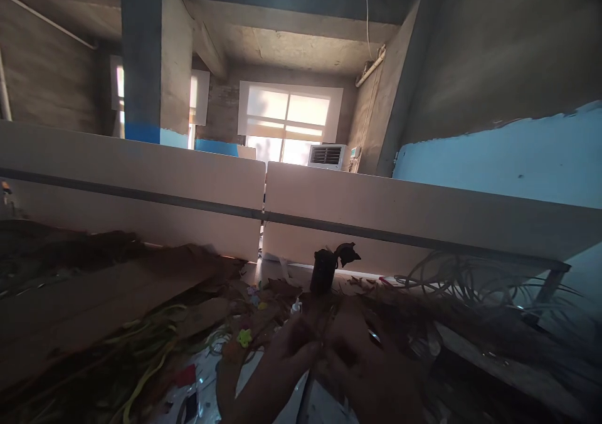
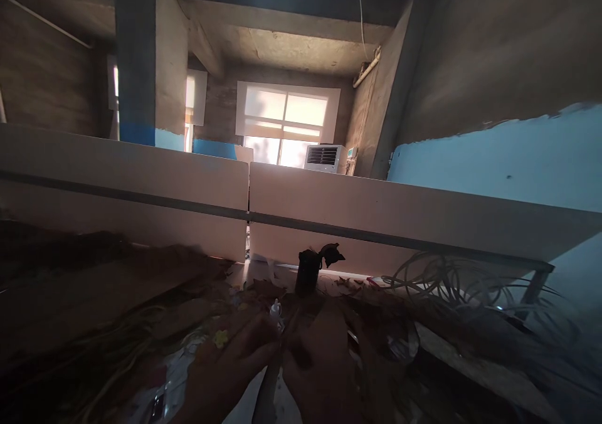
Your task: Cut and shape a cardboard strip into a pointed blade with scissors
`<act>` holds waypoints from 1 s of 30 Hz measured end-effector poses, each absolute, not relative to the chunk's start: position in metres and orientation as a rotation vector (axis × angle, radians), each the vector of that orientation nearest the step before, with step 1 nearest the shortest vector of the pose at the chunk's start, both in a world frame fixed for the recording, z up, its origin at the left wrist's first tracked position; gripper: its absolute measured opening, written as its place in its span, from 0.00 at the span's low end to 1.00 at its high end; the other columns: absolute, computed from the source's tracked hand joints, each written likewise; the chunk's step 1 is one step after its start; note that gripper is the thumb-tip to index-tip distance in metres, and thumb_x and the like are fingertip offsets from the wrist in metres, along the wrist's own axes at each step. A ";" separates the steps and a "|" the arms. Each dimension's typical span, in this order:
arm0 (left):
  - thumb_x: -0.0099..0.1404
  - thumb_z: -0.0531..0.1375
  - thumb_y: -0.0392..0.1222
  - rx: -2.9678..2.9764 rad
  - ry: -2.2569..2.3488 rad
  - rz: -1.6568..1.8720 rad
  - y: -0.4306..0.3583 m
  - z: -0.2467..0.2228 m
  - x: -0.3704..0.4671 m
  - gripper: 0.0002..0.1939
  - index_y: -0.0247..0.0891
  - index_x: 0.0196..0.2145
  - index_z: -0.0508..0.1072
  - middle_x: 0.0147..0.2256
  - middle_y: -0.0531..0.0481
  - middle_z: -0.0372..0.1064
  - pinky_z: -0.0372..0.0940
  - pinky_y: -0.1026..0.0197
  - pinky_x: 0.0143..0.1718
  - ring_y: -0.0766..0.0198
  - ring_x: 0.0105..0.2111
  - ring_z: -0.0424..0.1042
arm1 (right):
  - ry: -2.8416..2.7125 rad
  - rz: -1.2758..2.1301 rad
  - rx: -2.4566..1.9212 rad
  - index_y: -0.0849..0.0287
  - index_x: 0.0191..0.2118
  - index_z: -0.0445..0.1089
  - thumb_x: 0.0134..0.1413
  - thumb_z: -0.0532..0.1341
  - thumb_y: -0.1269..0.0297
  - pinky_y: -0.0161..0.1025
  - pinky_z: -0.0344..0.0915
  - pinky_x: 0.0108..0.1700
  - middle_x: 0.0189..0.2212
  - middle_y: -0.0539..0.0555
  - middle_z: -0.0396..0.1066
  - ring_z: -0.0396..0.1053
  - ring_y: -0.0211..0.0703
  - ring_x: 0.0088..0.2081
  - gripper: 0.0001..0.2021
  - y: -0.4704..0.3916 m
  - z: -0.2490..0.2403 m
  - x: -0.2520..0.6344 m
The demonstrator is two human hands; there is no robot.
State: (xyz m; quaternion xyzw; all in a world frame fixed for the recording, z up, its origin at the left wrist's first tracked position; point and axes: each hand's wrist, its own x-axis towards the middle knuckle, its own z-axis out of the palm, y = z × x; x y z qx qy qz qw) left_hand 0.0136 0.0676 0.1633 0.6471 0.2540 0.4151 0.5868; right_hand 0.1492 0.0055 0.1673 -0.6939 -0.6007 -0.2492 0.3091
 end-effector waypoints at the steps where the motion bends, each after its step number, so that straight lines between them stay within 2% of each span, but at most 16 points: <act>1: 0.57 0.58 0.31 1.494 0.566 0.965 0.068 0.162 0.014 0.06 0.41 0.26 0.69 0.26 0.57 0.63 0.62 0.64 0.41 0.62 0.34 0.65 | -1.581 -0.645 -1.838 0.54 0.25 0.76 0.46 0.61 0.65 0.37 0.68 0.30 0.39 0.59 0.75 0.74 0.54 0.39 0.06 0.006 0.167 0.150; 6: 0.57 0.60 0.32 1.436 0.513 0.983 0.067 0.162 0.014 0.06 0.41 0.26 0.69 0.26 0.57 0.63 0.62 0.64 0.41 0.63 0.32 0.64 | -1.579 -0.578 -1.739 0.53 0.25 0.76 0.51 0.59 0.59 0.40 0.70 0.37 0.38 0.57 0.76 0.73 0.56 0.44 0.10 0.006 0.162 0.154; 11: 0.59 0.60 0.34 1.458 0.560 1.001 0.064 0.166 0.014 0.06 0.40 0.25 0.69 0.26 0.56 0.64 0.63 0.64 0.40 0.63 0.31 0.65 | -1.543 -0.482 -1.609 0.51 0.29 0.77 0.56 0.57 0.54 0.39 0.71 0.38 0.37 0.54 0.78 0.75 0.52 0.41 0.14 0.005 0.158 0.157; 15: 0.58 0.61 0.34 1.497 0.650 1.007 0.062 0.169 0.014 0.04 0.40 0.27 0.70 0.28 0.55 0.68 0.63 0.64 0.38 0.61 0.34 0.67 | -1.593 -0.514 -1.609 0.49 0.29 0.78 0.55 0.58 0.52 0.40 0.71 0.40 0.38 0.54 0.78 0.74 0.53 0.42 0.14 0.004 0.158 0.157; 21: 0.59 0.59 0.35 1.600 0.797 1.008 0.054 0.175 0.014 0.05 0.40 0.26 0.69 0.29 0.54 0.68 0.64 0.64 0.37 0.60 0.34 0.70 | -1.602 -0.555 -1.666 0.51 0.24 0.75 0.55 0.58 0.53 0.39 0.70 0.38 0.38 0.56 0.77 0.73 0.53 0.44 0.15 0.002 0.156 0.156; 26: 0.60 0.59 0.37 1.628 0.806 1.002 0.056 0.170 0.016 0.05 0.40 0.26 0.69 0.29 0.53 0.69 0.63 0.63 0.38 0.59 0.35 0.71 | -1.569 -0.579 -1.641 0.52 0.25 0.75 0.51 0.59 0.55 0.40 0.71 0.39 0.46 0.57 0.76 0.73 0.55 0.46 0.12 0.003 0.155 0.157; 30: 0.59 0.60 0.38 1.589 0.741 1.011 0.061 0.166 0.015 0.03 0.39 0.27 0.70 0.30 0.53 0.68 0.62 0.63 0.38 0.59 0.35 0.69 | -1.550 -0.562 -1.663 0.52 0.25 0.75 0.52 0.59 0.55 0.40 0.71 0.39 0.42 0.56 0.77 0.73 0.55 0.47 0.11 0.006 0.152 0.160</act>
